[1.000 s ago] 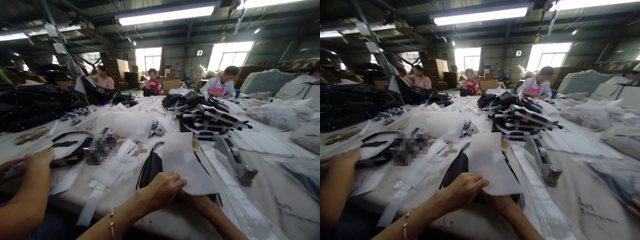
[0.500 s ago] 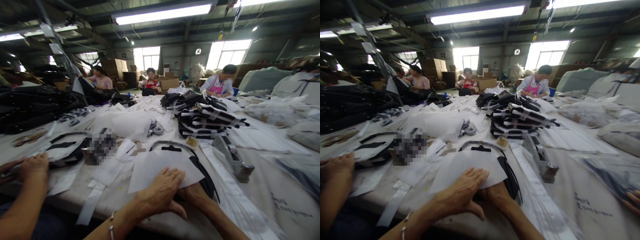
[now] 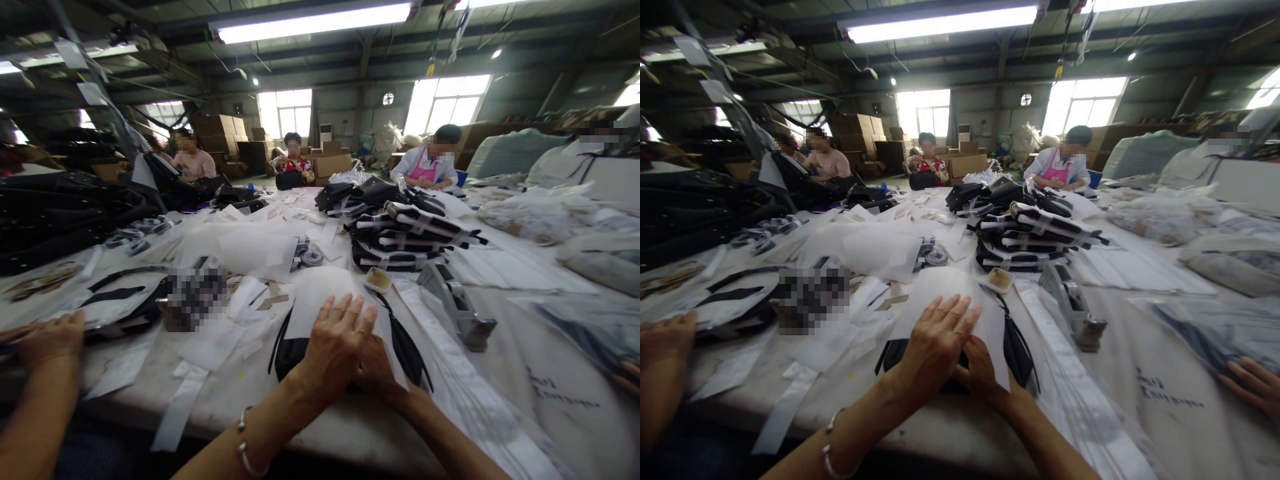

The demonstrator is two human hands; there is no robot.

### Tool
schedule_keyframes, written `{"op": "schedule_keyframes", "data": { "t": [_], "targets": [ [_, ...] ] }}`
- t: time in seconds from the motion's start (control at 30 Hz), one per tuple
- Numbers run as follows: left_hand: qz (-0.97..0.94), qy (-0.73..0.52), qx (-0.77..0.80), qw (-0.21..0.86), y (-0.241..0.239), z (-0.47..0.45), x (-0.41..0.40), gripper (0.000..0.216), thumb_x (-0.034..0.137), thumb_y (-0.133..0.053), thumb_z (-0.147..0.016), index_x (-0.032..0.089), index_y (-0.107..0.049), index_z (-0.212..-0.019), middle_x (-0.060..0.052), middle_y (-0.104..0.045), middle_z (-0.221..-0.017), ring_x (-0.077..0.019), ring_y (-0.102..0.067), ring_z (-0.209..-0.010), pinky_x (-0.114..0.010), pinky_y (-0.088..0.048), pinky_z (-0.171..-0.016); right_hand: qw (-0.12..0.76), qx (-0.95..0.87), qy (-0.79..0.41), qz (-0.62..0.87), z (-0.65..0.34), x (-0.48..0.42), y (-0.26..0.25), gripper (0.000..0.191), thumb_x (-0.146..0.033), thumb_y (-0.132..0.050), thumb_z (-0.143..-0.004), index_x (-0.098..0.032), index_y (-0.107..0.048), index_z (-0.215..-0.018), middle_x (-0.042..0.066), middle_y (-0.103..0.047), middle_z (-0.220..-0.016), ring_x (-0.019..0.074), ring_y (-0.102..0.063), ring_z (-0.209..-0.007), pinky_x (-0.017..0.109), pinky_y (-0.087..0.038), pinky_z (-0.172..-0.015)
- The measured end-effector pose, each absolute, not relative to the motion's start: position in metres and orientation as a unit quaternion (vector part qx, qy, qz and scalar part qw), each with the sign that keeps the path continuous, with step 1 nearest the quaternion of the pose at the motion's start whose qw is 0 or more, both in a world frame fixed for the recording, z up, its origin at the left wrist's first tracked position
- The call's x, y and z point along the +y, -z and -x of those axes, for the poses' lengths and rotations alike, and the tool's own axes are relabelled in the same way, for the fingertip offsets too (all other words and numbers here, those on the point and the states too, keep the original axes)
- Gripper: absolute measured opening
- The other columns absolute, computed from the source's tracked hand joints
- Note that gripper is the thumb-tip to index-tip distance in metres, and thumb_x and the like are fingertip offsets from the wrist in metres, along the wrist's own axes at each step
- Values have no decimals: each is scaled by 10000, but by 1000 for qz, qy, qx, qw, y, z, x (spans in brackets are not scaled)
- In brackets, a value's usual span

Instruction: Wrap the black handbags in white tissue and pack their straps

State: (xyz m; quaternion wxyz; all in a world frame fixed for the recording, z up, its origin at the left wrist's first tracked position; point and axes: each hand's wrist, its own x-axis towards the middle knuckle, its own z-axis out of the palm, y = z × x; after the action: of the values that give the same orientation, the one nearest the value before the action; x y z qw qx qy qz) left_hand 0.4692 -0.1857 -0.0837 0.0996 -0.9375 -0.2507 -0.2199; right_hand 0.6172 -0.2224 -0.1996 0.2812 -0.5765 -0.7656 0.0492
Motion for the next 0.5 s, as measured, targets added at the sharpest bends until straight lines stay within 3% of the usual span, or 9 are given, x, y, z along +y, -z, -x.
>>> {"op": "schedule_keyframes", "data": {
  "t": [0.1, 0.2, 0.33, 0.5],
  "targets": [
    [953, 107, -279, 42, 104, -485, -194, 398, 164, -472, -932, 160, -506, -1328, -145, -630, -1250, -284, -599, -1151, -498, -462, -1003, 267, -775, -41, 572, -620, -225, 205, 271, -184, -512, -862, -143, -728, -1020, 138, -758, -950, 279, -695, -842, 392, -556, -817],
    [950, 57, -307, -5, 128, -481, -199, 450, 138, -510, -891, 141, -473, -1339, -143, -635, -1181, -263, -638, -1028, -408, -533, -869, 266, -770, -35, 579, -620, -231, 197, 336, -168, -506, -830, -133, -713, -1092, 155, -744, -1035, 305, -685, -965, 430, -531, -904],
    [950, 80, -301, 2, 138, -466, -203, 532, 133, -509, -892, 159, -391, -1410, -142, -602, -1241, -261, -624, -1037, -394, -533, -863, 285, -752, -42, 593, -617, -237, 186, 387, -258, -524, -838, -95, -684, -1151, 177, -742, -1041, 325, -678, -1036, 445, -544, -891],
    [950, 84, -301, 25, 138, -456, -202, 434, 121, -480, -925, 147, -467, -1357, -134, -639, -1192, -243, -636, -1021, -377, -528, -866, 321, -735, 14, 597, -618, -245, 194, 294, -172, -454, -849, -173, -748, -866, 105, -762, -799, 248, -725, -797, 342, -562, -768]
  ]
}}
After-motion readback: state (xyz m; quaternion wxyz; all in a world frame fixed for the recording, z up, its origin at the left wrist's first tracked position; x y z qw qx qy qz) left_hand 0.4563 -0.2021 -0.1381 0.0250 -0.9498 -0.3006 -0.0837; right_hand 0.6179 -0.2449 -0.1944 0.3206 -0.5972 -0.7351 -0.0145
